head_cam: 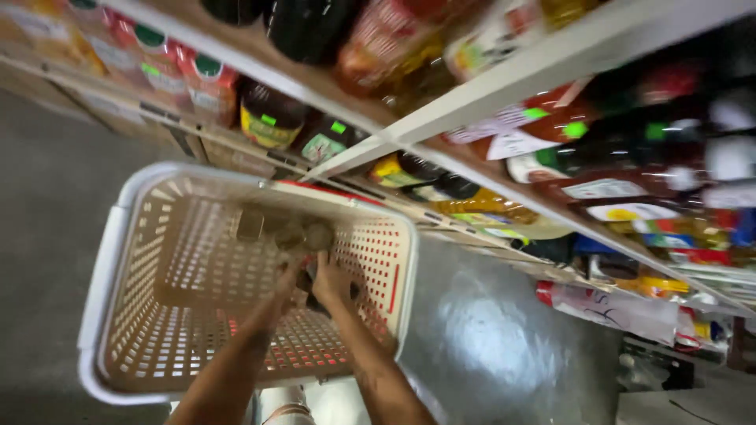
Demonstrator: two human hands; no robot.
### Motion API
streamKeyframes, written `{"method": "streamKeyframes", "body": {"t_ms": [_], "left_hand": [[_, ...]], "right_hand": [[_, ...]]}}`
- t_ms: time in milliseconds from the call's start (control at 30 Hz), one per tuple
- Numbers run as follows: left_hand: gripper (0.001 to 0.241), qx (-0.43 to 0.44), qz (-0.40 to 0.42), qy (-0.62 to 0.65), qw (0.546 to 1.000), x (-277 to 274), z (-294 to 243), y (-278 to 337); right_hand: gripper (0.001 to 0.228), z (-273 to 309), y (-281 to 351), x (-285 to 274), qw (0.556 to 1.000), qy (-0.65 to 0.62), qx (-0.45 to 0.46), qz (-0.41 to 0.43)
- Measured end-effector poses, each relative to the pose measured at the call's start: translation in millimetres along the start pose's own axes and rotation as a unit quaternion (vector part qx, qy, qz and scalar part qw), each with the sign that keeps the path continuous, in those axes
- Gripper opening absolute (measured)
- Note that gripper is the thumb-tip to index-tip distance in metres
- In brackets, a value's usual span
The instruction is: Wiping down canned goods and bottles of olive oil with a rag before placing them into a basket or back onto a grocery store shelf.
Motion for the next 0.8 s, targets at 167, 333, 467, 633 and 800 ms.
{"method": "streamKeyframes", "body": {"t_ms": [167, 333, 467, 633, 800], "left_hand": [[0.054, 0.0, 0.021, 0.001, 1.0, -43, 23, -30], [0.041, 0.048, 0.038, 0.02, 0.998, 31, -31, 53], [0.043, 0.043, 0.161, 0.092, 0.982, 137, -102, 125], [0.064, 0.094, 0.386, 0.169, 0.902, 272, -168, 199], [0.068, 0.589, 0.265, -0.255, 0.719, 271, -179, 119]], "right_hand": [[0.066, 14, 53, -120, 0.977, -0.188, -0.03, -0.099], [0.066, -10, 86, -216, 0.845, -0.525, 0.081, -0.056], [0.055, -27, 91, -321, 0.63, -0.716, 0.19, -0.234], [0.052, -33, 89, -416, 0.499, -0.81, 0.103, -0.29], [0.044, 37, 127, -530, 0.8, -0.096, -0.128, -0.578]]}}
Point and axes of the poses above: each hand's wrist, its own y-axis away from the middle knuckle, its own x-axis out of the palm, z = x × y, the point moved 1 cm from there along -y, towards the middle knuckle, and after that the axes turned 6 degrees about y, right-handed, at the moved point
